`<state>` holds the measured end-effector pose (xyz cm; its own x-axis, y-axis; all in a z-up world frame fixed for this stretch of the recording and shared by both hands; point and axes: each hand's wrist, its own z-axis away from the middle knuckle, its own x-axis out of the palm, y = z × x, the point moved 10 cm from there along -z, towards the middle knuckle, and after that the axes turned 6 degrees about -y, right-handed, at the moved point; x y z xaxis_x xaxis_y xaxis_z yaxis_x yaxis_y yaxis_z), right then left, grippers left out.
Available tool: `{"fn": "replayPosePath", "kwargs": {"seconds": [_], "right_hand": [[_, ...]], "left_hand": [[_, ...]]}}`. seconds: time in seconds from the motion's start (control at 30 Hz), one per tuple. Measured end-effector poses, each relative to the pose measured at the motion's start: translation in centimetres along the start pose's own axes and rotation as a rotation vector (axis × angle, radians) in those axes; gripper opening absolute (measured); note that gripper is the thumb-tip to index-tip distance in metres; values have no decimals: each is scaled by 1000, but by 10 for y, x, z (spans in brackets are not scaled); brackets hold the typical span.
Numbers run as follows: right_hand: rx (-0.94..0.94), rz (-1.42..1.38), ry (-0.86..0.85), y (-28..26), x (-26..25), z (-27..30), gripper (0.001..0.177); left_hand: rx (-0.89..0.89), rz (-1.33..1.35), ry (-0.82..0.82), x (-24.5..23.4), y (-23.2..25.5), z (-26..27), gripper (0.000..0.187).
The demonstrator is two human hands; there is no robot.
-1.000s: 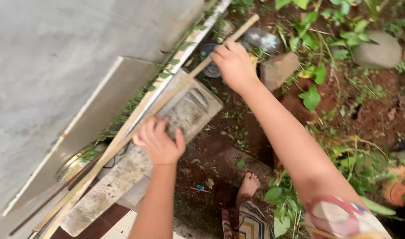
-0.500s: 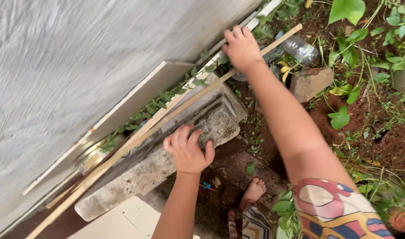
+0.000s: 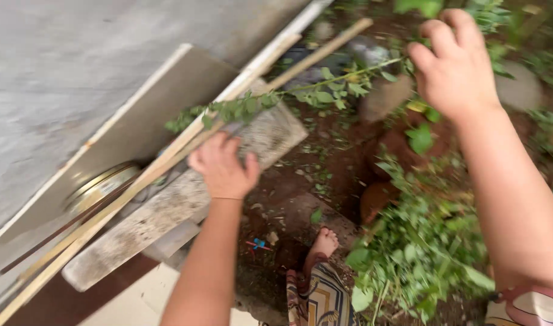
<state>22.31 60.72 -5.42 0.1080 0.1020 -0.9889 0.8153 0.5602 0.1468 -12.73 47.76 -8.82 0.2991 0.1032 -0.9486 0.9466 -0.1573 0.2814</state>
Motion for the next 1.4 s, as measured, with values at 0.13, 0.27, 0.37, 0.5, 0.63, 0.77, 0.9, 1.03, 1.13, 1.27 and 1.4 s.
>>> {"fn": "replayPosePath", "kwargs": {"seconds": [0.13, 0.27, 0.37, 0.5, 0.63, 0.77, 0.9, 1.03, 1.13, 1.27, 1.4], "right_hand": [[339, 7, 6, 41, -38, 135, 27], [601, -198, 92, 20, -77, 255, 22], [681, -278, 207, -16, -110, 332, 14], [835, -423, 189, -79, -110, 425, 7], [1024, -628, 340, -133, -101, 490, 10], [1477, -1163, 462, -194, -45, 571, 12], [1782, -1478, 545, -246, -35, 599, 13], [1686, -1204, 442, -266, -34, 595, 17], [1605, -1385, 645, -230, -72, 548, 16], [1331, -1874, 1525, -211, -51, 559, 9], [1198, -1949, 1799, -211, -72, 563, 6]], "left_hand": [[21, -79, 66, 8, 1, 7, 42], [109, -63, 100, -2, 13, 13, 48], [186, -14, 101, -6, 42, 35, 42], [44, 218, 211, -36, 67, 172, 53], [-12, 368, 139, -57, 119, 315, 52], [-40, 460, -29, -70, 133, 408, 46], [-60, 447, -235, -53, 154, 419, 44], [-192, 606, -495, 18, 189, 395, 26], [-201, 737, -538, 41, 239, 349, 20], [-254, 858, -615, 109, 279, 302, 26], [-313, 1010, -649, 142, 323, 233, 32]]}}
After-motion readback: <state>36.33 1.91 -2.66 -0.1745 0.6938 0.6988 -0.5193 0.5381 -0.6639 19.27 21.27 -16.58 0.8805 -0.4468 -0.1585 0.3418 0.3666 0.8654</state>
